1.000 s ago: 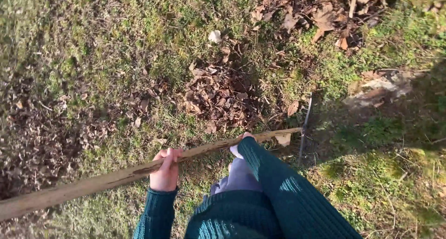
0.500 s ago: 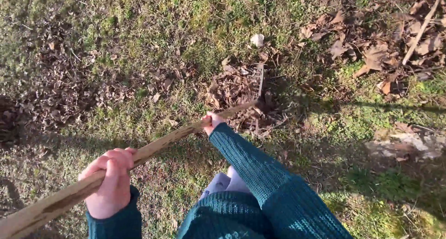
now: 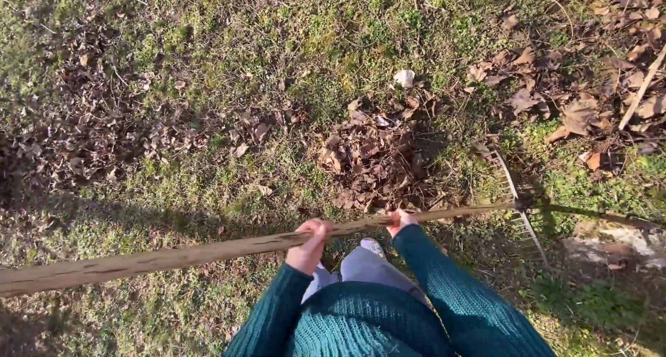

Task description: The person rakes dry fallen leaves across a grassy yard using a long-handled leaf rake, pulling scattered leaves toward piles. They occasionally reach down by hand to pull leaves free from the rake tines and continue raking.

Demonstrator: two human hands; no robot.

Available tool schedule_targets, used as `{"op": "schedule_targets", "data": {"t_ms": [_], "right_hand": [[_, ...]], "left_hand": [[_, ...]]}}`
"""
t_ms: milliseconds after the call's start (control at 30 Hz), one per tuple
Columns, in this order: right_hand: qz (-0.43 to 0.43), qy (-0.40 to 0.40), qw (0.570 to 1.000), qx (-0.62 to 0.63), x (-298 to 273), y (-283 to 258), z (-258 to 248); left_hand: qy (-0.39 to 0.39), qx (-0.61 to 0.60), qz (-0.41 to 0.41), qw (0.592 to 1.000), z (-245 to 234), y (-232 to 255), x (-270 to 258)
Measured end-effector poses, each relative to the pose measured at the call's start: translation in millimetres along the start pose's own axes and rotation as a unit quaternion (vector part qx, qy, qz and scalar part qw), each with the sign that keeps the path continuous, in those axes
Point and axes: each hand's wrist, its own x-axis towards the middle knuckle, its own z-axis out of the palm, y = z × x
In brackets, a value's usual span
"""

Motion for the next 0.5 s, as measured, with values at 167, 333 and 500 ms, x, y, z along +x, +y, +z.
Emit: {"op": "schedule_targets", "data": {"t_ms": [167,333,500], "right_hand": [[-0.062,0.037,0.997,-0.032,73.5,47.6,-11.1],[-0.168,0.048,0.677,-0.715,95.1,123.8,50.3],[-0.063,0.038,0.933,-0.352,143.4,229.8,112.8]], "left_hand": [[-0.079,0.002,-0.02,0.997,-29.9,-11.7,6.2],[-0.005,-0.015,-0.041,0.999,-87.1,29.1,23.0],[0.039,0.003,-0.005,0.999,-154.4,87.5,41.5]]}}
